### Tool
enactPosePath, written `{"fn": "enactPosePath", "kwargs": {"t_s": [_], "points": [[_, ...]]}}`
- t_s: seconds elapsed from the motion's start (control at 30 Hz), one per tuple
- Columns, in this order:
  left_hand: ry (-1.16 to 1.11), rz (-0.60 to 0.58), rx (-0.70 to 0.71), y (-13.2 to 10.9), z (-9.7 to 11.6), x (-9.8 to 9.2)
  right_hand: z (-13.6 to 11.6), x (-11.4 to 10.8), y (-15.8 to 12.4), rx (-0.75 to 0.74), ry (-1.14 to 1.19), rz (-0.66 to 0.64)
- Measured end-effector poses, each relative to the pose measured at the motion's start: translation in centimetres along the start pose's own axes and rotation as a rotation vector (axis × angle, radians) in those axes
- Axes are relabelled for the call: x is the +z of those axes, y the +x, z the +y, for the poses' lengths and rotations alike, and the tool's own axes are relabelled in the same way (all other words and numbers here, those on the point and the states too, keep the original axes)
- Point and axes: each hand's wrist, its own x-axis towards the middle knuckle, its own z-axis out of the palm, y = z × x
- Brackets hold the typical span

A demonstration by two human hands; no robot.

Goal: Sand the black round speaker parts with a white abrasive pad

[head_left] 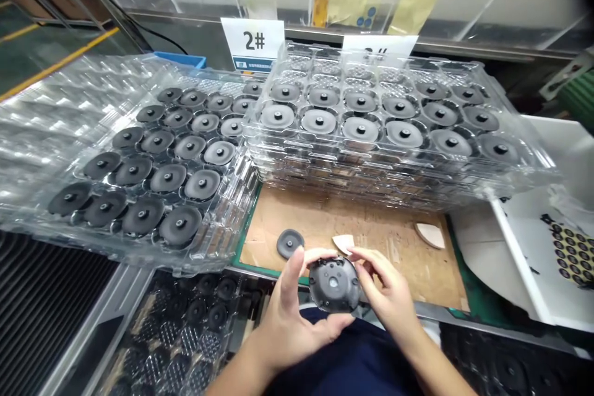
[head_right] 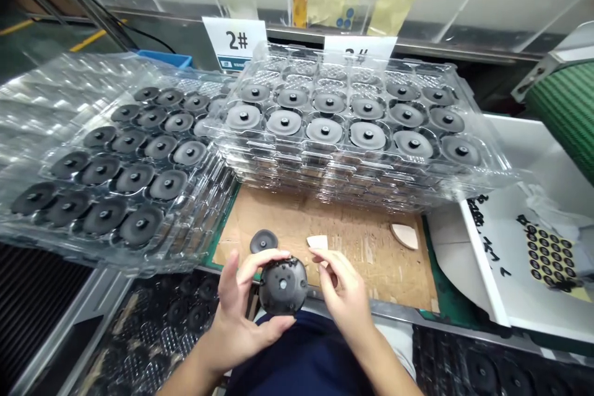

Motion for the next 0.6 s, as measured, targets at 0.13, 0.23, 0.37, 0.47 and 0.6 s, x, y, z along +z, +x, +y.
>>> {"fn": "enactPosePath", "kwargs": {"t_s": [0.13,0.23,0.37,0.47,0.6], "points": [[0.165,-0.054,0.117,0.0,0.0,-0.9,-1.4,-0.7,-0.4,-0.108,-0.037,-0.024],[0.129,-0.072,0.025,0.1,0.1,-1.6,-2.1,-1.6,0.4,-0.264,-0.107,-0.139],[-0.172,-0.136,-0.509,0.2,0.3,-2.4,-3.4,-1.9,1.6,-0.329,-0.131,-0.230],[-0.323,-0.121,-0.733,-1.0,0.4,-2.4,-4.3,-0.4,1.4,-0.262,-0.085,-0.254],[-0.290,-0.002,-0.889,-5.7,-1.6,-2.1,-3.6,2.8,0.0,-0.202,-0.037,-0.420]]}}
